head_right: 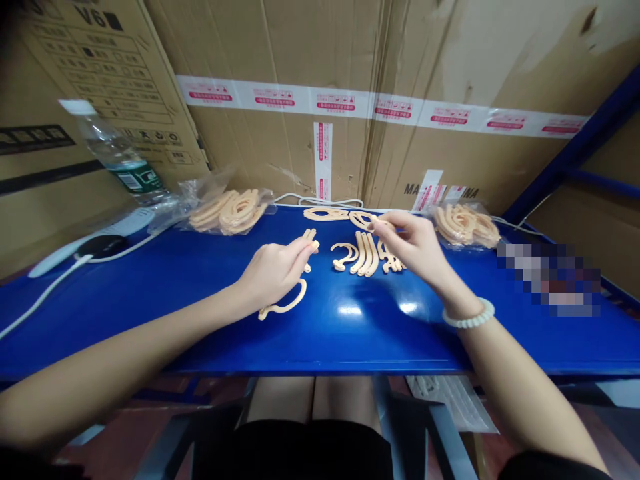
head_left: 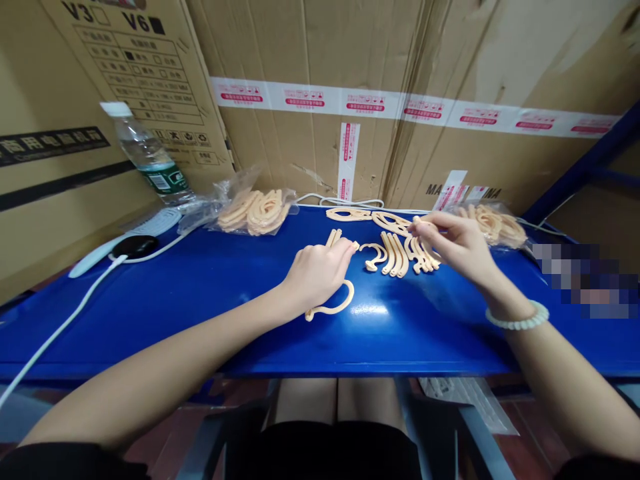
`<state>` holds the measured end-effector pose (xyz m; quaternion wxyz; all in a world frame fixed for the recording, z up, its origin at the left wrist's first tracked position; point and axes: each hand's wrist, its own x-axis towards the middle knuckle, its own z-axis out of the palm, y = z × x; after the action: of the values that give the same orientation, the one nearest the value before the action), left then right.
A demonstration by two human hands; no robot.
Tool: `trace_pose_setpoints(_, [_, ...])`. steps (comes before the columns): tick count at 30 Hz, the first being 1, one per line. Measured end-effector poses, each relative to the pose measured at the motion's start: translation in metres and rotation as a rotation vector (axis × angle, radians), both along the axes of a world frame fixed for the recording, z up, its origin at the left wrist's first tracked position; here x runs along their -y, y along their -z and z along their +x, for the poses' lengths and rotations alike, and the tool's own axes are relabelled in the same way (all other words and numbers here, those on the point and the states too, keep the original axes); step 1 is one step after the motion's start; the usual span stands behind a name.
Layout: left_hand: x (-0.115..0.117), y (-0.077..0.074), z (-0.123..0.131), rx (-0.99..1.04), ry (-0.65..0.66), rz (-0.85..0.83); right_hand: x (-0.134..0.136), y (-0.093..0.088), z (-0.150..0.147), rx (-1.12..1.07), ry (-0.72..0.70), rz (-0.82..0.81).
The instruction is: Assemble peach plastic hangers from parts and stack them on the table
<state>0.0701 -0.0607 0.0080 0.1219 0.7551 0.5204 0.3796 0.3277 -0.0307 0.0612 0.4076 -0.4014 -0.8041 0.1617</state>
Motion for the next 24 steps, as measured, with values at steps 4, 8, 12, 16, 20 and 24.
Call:
trace_pose_setpoints(4, [-0.004,-0.005,-0.004,0.05,-0.02,-0.124,-0.026,-0.005,0.028,0.157,0.008,0.186])
trace_pose_setpoints(8, [-0.011,-0.005,-0.006,0.351,0.071,-0.381,-0.042,0.009,0.04,0.418,-0.095,0.187])
trace_pose_setpoints(12, [-0.016,-0.006,-0.006,0.623,0.077,-0.547,-0.049,0.015,0.049,0.629,-0.15,0.11])
trace_pose_setpoints(16, [-0.017,-0.013,-0.005,0.818,0.05,-0.6,-0.047,0.013,0.053,0.753,-0.157,0.058])
trace_pose_setpoints(20, [-0.016,-0.016,-0.004,0.885,0.009,-0.547,-0.03,0.015,0.028,0.599,-0.069,0.279])
trace_pose_setpoints(24, [-0.016,-0.014,-0.003,0.91,0.026,-0.489,-0.001,0.023,-0.014,0.435,-0.252,0.535])
